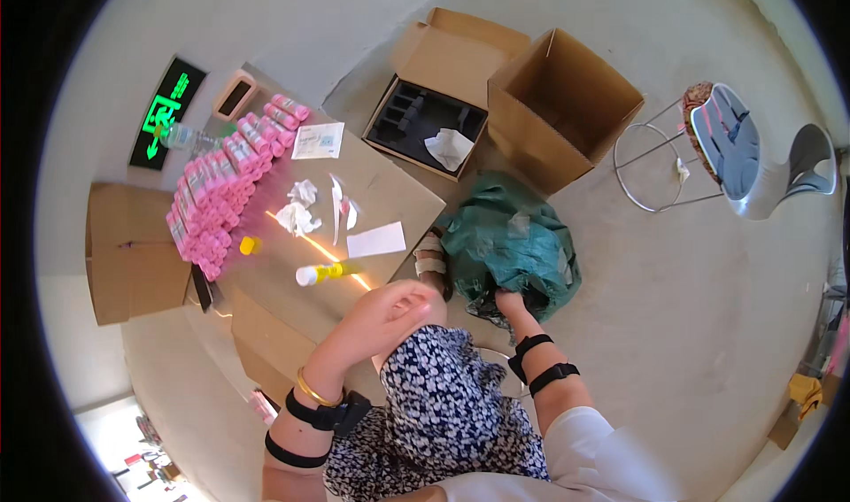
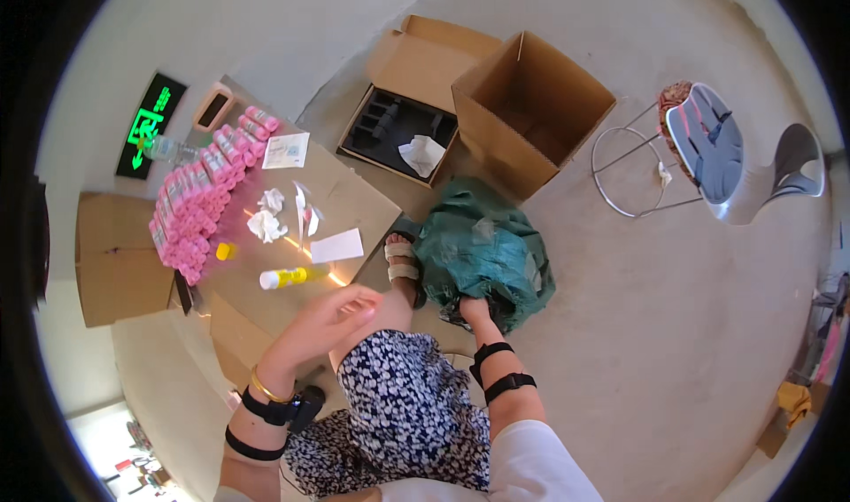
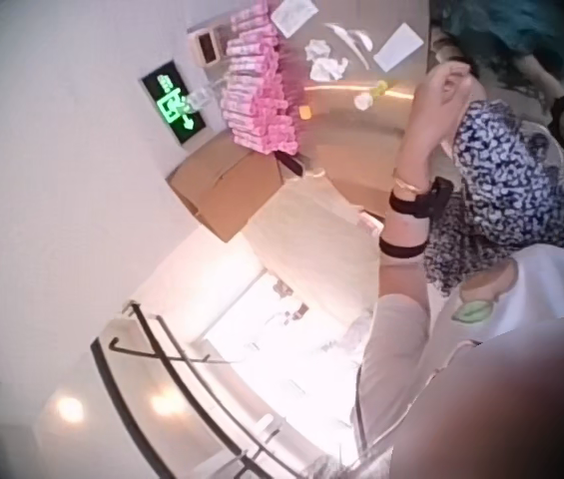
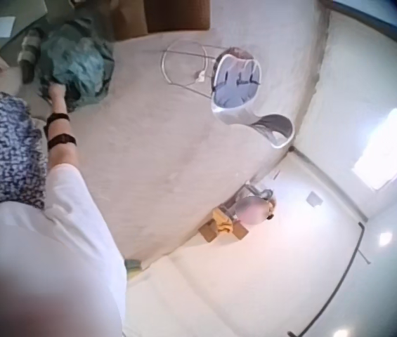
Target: Applying labels to pink cylindrical products and organizing them for packaging.
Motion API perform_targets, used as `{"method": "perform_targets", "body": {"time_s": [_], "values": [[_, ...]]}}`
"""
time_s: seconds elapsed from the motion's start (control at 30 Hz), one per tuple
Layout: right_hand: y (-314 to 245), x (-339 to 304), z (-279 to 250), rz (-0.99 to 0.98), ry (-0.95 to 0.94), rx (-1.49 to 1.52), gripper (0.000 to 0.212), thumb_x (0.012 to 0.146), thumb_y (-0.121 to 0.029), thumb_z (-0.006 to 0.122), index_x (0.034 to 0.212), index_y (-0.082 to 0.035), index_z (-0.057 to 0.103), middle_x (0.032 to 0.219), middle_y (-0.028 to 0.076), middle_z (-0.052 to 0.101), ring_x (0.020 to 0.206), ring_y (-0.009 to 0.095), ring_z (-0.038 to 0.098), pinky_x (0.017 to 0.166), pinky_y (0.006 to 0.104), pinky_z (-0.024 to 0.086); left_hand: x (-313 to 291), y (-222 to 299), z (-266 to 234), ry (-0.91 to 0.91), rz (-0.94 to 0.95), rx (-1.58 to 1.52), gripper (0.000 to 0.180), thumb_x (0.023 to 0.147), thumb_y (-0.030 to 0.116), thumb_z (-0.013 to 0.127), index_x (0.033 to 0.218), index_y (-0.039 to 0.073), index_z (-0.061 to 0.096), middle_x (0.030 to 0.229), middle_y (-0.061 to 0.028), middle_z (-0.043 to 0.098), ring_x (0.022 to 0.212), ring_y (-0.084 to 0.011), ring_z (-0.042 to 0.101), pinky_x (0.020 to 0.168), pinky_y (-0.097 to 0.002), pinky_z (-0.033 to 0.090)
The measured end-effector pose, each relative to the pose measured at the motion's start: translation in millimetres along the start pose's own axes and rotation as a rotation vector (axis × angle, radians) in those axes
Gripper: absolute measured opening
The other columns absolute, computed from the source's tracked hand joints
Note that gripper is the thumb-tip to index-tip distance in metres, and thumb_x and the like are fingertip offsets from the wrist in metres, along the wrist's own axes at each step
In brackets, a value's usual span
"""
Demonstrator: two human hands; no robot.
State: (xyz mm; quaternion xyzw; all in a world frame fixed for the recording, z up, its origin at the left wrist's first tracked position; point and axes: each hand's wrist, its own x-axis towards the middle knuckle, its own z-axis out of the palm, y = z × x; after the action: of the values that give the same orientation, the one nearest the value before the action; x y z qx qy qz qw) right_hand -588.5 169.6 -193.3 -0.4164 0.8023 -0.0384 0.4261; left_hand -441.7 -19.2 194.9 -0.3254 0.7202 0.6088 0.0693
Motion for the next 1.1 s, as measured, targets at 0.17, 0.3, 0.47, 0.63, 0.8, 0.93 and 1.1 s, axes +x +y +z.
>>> {"method": "perform_targets", "body": {"time_s": [0.17,0.3,0.47,0.63,0.8,0.93,1.1], "values": [[29.6,56.7,-21.0,-0.143,0.734,-0.015,0.03,0.083,-0.031,0.058,0.102,-0.008,0.064,0.106,0.014,0.062,0.097,0.029,0.057,0.085,0.0403,0.046,79.3,1.6,16.2,-0.39,0.056,0.228,0.041,0.091,0.026,0.056,0.123,0.003,0.049,0.115,-0.0131,0.055,0.106,-0.0214,0.055,0.09,-0.0334,0.043],[16.2,70.5,-134.9,-0.311,0.701,0.641,0.015,0.082,-0.018,0.058,0.09,-0.007,0.065,0.094,0.011,0.063,0.086,0.027,0.059,0.077,0.0387,0.047,140.1,-12.6,52.2,-0.712,0.007,0.342,0.041,0.092,0.027,0.055,0.123,0.002,0.049,0.115,-0.0144,0.056,0.106,-0.0224,0.055,0.091,-0.0327,0.043],[16.8,49.2,-240.4,0.172,0.571,1.011,0.035,0.086,-0.02,0.052,0.115,-0.003,0.06,0.113,0.014,0.063,0.108,0.027,0.056,0.091,0.0349,0.043,233.8,-27.4,109.0,-0.816,0.043,0.572,0.046,0.087,0.022,0.057,0.125,-0.001,0.046,0.115,-0.0214,0.057,0.108,-0.0304,0.055,0.093,-0.0354,0.043],[7.2,40.6,-280.7,0.192,0.363,0.959,0.039,0.086,-0.024,0.056,0.12,-0.005,0.057,0.118,0.009,0.059,0.11,0.021,0.053,0.089,0.0338,0.042,278.4,-86.6,151.8,-0.355,0.101,0.596,0.053,0.084,0.021,0.055,0.129,-0.004,0.041,0.121,-0.0258,0.053,0.113,-0.0356,0.052,0.096,-0.0386,0.041],[36.6,37.4,-226.2,-0.065,0.576,0.289,0.038,0.084,-0.027,0.052,0.11,0.0,0.059,0.109,0.022,0.061,0.101,0.035,0.058,0.088,0.0413,0.046,291.1,-137.8,113.1,0.002,0.247,1.129,0.05,0.083,0.025,0.056,0.123,-0.003,0.049,0.118,-0.0253,0.055,0.112,-0.037,0.051,0.099,-0.0399,0.039],[47.0,74.4,-156.2,0.012,0.011,0.281,0.024,0.079,-0.008,0.052,0.098,-0.008,0.068,0.106,0.017,0.064,0.1,0.031,0.06,0.086,0.0391,0.047,306.3,-121.1,91.9,-0.338,-0.018,1.112,0.037,0.082,0.027,0.057,0.104,-0.003,0.062,0.113,-0.0232,0.057,0.109,-0.0366,0.053,0.098,-0.0403,0.039],[85.0,91.2,-73.3,-0.107,0.09,0.165,0.029,0.087,-0.021,0.05,0.107,-0.005,0.063,0.112,0.016,0.062,0.103,0.031,0.059,0.088,0.0409,0.047,311.7,-138.6,97.7,-0.349,0.009,1.203,0.034,0.083,0.03,0.058,0.094,-0.001,0.067,0.109,-0.0236,0.059,0.104,-0.0365,0.056,0.096,-0.0419,0.041]]}}
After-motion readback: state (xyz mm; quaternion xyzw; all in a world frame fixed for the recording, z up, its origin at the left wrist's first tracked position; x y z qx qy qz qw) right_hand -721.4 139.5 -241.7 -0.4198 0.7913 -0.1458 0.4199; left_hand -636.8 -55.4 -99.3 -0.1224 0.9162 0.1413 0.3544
